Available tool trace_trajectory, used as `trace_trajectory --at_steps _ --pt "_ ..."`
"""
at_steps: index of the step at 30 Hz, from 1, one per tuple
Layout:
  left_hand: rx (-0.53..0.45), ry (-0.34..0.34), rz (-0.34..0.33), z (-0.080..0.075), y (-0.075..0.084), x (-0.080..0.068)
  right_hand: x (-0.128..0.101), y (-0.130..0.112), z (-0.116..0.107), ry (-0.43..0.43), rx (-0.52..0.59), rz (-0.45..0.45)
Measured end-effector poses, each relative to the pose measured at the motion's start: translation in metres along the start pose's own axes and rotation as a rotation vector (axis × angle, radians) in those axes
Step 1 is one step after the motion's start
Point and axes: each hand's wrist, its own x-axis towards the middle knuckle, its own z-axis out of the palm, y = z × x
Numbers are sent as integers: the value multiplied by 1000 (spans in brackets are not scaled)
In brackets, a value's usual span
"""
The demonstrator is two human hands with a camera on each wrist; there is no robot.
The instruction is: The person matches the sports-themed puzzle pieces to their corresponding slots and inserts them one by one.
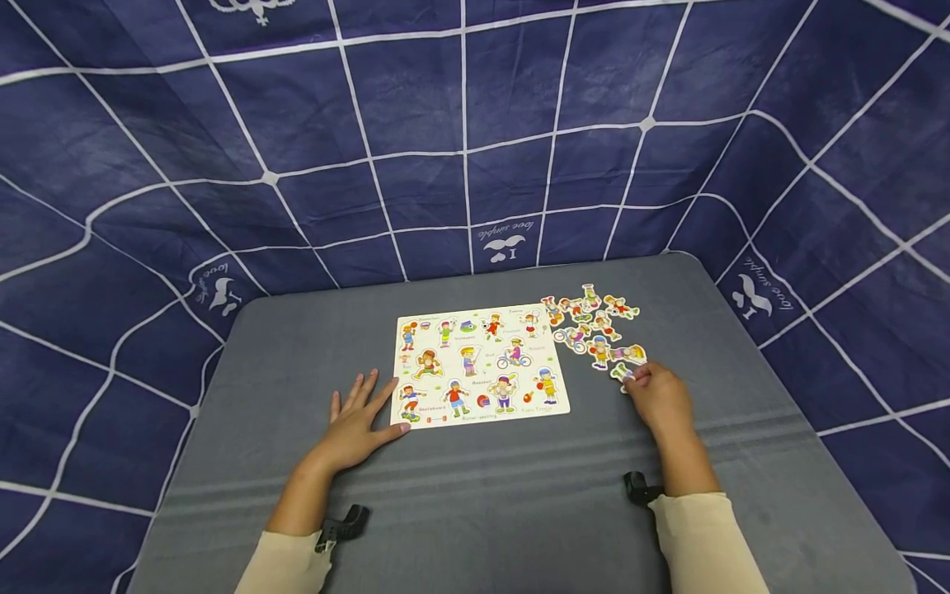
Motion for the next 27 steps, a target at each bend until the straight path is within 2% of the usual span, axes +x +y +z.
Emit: trace_trajectory --at_steps 11,18,27 --pt "-5 10 3 0 0 1 0 -7 0 55 10 -60" --pt "4 -25 -22 -2 0 1 0 -10 1 99 37 -125" --pt "14 -25 -24 -1 0 1 -1 -18 1 110 73 -146"
